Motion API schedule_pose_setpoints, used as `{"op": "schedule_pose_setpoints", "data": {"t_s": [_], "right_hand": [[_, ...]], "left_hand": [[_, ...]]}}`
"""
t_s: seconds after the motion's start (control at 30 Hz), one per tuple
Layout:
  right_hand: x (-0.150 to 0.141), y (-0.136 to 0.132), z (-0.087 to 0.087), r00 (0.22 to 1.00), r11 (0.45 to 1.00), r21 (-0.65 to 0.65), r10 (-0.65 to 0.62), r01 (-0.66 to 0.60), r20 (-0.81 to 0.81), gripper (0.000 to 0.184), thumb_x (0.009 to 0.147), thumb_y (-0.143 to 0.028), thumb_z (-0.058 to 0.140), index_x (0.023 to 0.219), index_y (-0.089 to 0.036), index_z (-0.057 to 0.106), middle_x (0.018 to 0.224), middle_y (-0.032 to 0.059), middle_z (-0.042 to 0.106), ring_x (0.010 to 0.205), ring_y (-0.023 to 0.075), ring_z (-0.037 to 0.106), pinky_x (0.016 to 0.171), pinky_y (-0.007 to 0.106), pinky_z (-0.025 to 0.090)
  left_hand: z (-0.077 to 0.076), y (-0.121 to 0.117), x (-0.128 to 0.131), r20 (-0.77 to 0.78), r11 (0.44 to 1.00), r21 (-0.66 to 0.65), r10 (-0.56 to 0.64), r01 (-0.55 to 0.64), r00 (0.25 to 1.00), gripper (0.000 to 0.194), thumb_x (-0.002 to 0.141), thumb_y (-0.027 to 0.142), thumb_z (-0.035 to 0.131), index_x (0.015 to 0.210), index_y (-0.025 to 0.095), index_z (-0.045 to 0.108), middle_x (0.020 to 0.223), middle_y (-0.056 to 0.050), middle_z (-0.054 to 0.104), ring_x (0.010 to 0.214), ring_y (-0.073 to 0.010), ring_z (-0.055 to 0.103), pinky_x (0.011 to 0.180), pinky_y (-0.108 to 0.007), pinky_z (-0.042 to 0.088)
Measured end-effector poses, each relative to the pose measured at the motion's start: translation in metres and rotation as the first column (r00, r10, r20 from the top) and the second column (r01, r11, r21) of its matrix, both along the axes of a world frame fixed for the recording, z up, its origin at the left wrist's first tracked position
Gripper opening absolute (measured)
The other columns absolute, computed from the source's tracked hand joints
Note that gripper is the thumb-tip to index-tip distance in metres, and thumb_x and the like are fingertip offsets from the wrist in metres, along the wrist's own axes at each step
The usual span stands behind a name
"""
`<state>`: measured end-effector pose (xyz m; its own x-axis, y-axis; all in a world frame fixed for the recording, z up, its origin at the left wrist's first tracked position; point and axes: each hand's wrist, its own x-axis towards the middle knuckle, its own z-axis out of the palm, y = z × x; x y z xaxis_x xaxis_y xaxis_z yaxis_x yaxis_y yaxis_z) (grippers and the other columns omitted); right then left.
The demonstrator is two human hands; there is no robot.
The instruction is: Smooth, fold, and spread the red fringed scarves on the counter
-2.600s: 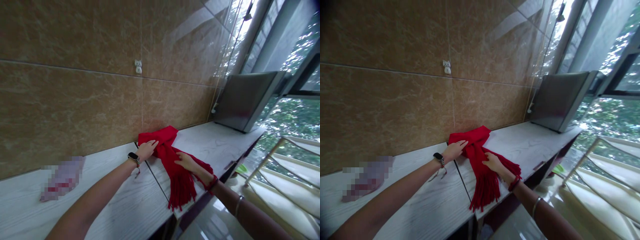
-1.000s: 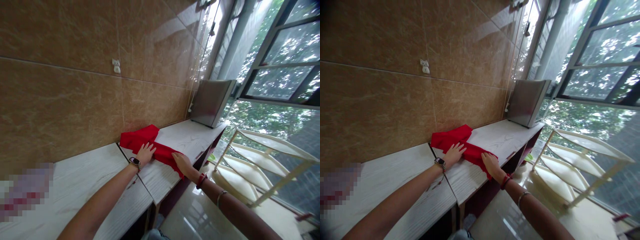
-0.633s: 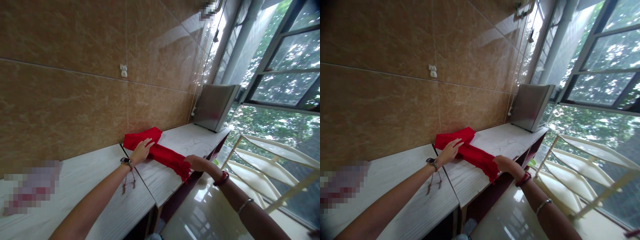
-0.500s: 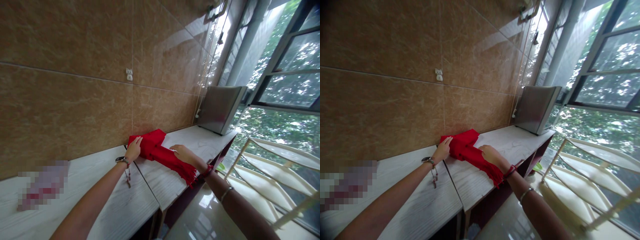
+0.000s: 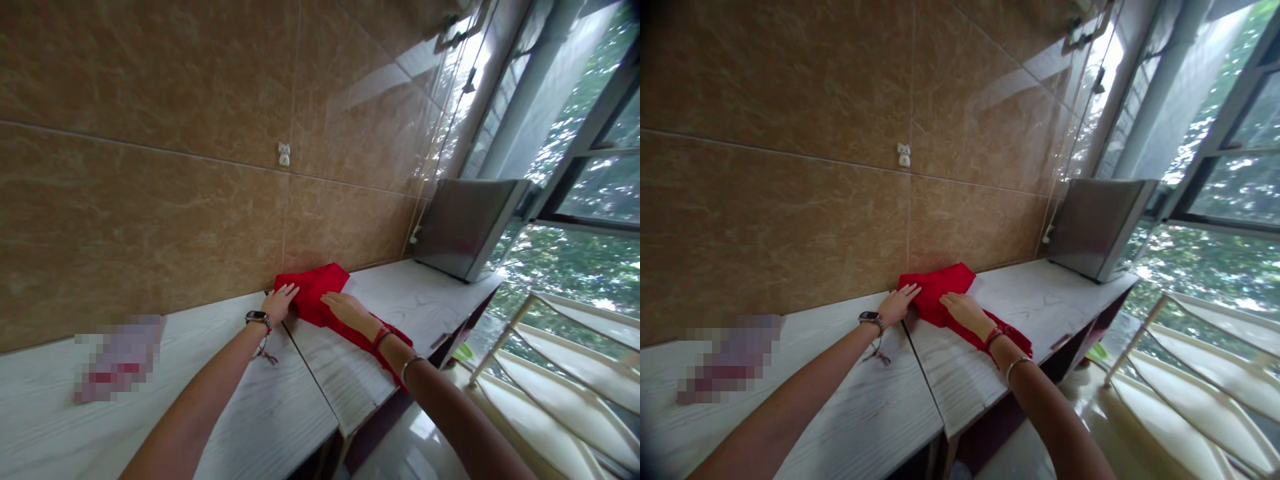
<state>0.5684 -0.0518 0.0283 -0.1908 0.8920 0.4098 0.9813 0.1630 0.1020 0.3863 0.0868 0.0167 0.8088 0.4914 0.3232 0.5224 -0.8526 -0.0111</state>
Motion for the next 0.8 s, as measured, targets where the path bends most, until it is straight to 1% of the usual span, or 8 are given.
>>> {"op": "schedule_pose_setpoints", "data": {"t_s": [0.1, 0.2, 0.27, 0.33, 0.47, 0.53, 0.67, 0.8], "right_hand": [[0.002, -0.011, -0.005, 0.998, 0.997, -0.051, 0.06, -0.059, 0.025, 0.04, 0.083, -0.014, 0.038, 0.121, -0.014, 0.05, 0.125, 0.009, 0.053, 0.119, 0.0185, 0.044, 0.1, 0.036, 0.035], [-0.005, -0.017, -0.016, 0.997, 0.998, 0.01, 0.07, -0.07, -0.027, 0.05, 0.079, -0.019, 0.046, 0.129, -0.01, 0.04, 0.135, 0.0143, 0.04, 0.127, 0.0244, 0.033, 0.101, 0.041, 0.034], [-0.012, -0.017, -0.024, 0.993, 0.993, 0.12, 0.017, -0.003, -0.117, 0.053, 0.078, -0.018, 0.048, 0.129, -0.01, 0.038, 0.134, 0.0151, 0.04, 0.127, 0.0254, 0.032, 0.1, 0.043, 0.035], [-0.019, -0.017, -0.032, 0.966, 0.968, 0.22, -0.068, 0.125, -0.249, 0.048, 0.077, -0.015, 0.047, 0.124, -0.011, 0.042, 0.125, 0.0154, 0.047, 0.12, 0.0253, 0.04, 0.098, 0.044, 0.037], [-0.034, -0.02, -0.037, 0.858, 0.927, 0.192, -0.198, 0.321, -0.475, 0.04, 0.079, -0.019, 0.049, 0.117, -0.009, 0.046, 0.102, 0.0143, 0.058, 0.094, 0.0223, 0.055, 0.083, 0.038, 0.047], [-0.042, -0.023, -0.034, 0.885, 0.936, 0.162, -0.225, 0.312, -0.408, 0.045, 0.08, -0.024, 0.05, 0.122, -0.01, 0.044, 0.109, 0.016, 0.055, 0.1, 0.0233, 0.052, 0.085, 0.038, 0.045], [-0.052, -0.028, -0.028, 0.944, 0.944, 0.092, -0.304, 0.317, -0.129, 0.049, 0.082, -0.036, 0.05, 0.127, -0.017, 0.044, 0.136, 0.0165, 0.037, 0.123, 0.0308, 0.032, 0.095, 0.048, 0.032], [-0.043, -0.022, -0.017, 0.937, 0.944, 0.012, -0.325, 0.329, -0.13, 0.037, 0.089, -0.032, 0.035, 0.117, -0.017, 0.054, 0.122, 0.0137, 0.054, 0.114, 0.0245, 0.045, 0.1, 0.049, 0.024]], "left_hand": [[0.001, -0.009, 0.004, 0.037, 1.0, 0.011, -0.014, 0.013, 0.999, 0.065, 0.073, 0.006, 0.043, 0.135, 0.023, 0.031, 0.141, -0.008, 0.032, 0.13, -0.024, 0.027, 0.102, -0.045, 0.026], [0.0, -0.018, 0.006, 0.097, 0.996, 0.018, -0.094, 0.092, 0.991, 0.07, 0.072, 0.008, 0.047, 0.138, 0.019, 0.024, 0.139, -0.01, 0.035, 0.128, -0.0222, 0.03, 0.102, -0.04, 0.027], [-0.001, -0.022, 0.005, 0.155, 0.991, 0.034, -0.133, 0.129, 0.979, 0.072, 0.073, 0.011, 0.05, 0.139, 0.018, 0.021, 0.133, -0.011, 0.04, 0.121, -0.0215, 0.038, 0.099, -0.036, 0.032], [-0.002, -0.025, 0.004, 0.181, 0.987, 0.028, -0.158, 0.156, 0.971, 0.066, 0.076, 0.015, 0.051, 0.137, 0.02, 0.026, 0.121, -0.01, 0.048, 0.11, -0.0209, 0.047, 0.093, -0.034, 0.037], [-0.001, -0.027, 0.002, 0.21, 0.977, -0.114, -0.151, 0.178, 0.966, 0.049, 0.079, 0.019, 0.049, 0.128, 0.019, 0.043, 0.104, -0.007, 0.054, 0.097, -0.0179, 0.053, 0.087, -0.029, 0.042], [0.0, -0.029, 0.003, 0.207, 0.977, -0.145, -0.124, 0.156, 0.971, 0.046, 0.078, 0.015, 0.047, 0.124, 0.017, 0.048, 0.108, -0.008, 0.053, 0.098, -0.0177, 0.053, 0.089, -0.028, 0.041], [0.001, -0.038, 0.003, 0.16, 0.985, -0.029, -0.162, 0.168, 0.974, 0.048, 0.074, 0.008, 0.042, 0.121, 0.013, 0.051, 0.133, -0.01, 0.041, 0.12, -0.021, 0.04, 0.1, -0.032, 0.033], [-0.001, -0.043, 0.004, 0.069, 0.976, -0.052, -0.209, 0.213, 0.975, 0.05, 0.076, 0.005, 0.036, 0.125, 0.007, 0.046, 0.135, -0.011, 0.042, 0.123, -0.0181, 0.039, 0.103, -0.03, 0.03]]}}
